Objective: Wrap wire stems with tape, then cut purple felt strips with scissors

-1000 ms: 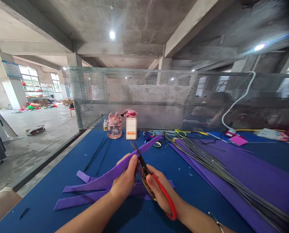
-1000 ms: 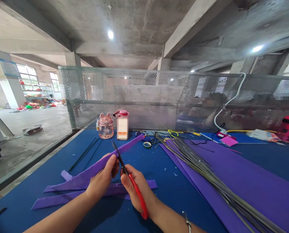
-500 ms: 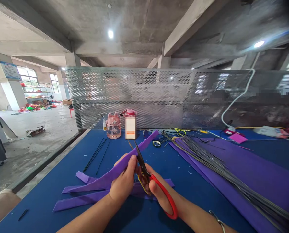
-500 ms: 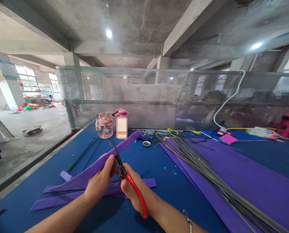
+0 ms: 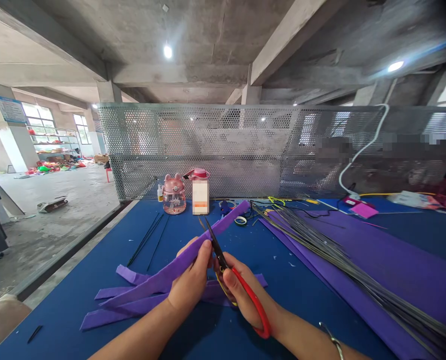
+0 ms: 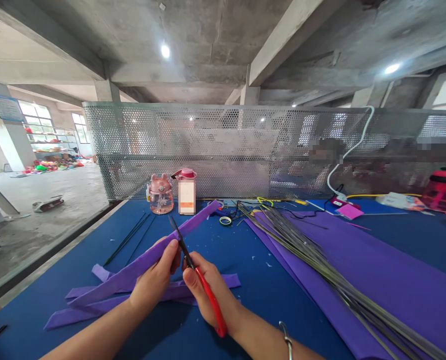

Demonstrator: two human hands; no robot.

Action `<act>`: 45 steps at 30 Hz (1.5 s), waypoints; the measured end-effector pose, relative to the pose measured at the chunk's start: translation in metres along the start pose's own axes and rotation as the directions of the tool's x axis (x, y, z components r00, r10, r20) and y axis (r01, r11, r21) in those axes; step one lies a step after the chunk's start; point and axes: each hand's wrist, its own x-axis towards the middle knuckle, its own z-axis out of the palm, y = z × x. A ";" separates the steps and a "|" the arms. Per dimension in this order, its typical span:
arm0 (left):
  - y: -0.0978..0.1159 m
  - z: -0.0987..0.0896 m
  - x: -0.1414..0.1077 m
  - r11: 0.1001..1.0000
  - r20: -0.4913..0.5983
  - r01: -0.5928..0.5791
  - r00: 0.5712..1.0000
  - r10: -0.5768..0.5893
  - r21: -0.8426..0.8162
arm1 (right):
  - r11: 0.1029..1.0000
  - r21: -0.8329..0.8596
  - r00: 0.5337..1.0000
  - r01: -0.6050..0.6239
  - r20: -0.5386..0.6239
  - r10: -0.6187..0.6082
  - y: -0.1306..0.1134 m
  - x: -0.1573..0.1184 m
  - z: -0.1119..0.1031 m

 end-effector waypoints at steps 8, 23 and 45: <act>0.000 -0.002 0.000 0.995 0.036 0.098 0.994 -0.100 0.035 | 1.000 -0.029 1.000 -0.010 -0.018 0.009 -0.001 0.001 0.001; -0.004 0.001 0.002 0.995 -0.007 0.096 0.995 -0.096 -0.022 | 0.994 0.103 0.996 -0.035 0.086 0.026 -0.003 -0.001 -0.001; -0.007 0.003 0.002 1.000 -0.021 0.028 0.999 -0.028 0.000 | 1.000 -0.007 0.999 -0.014 -0.033 0.014 0.005 -0.001 0.002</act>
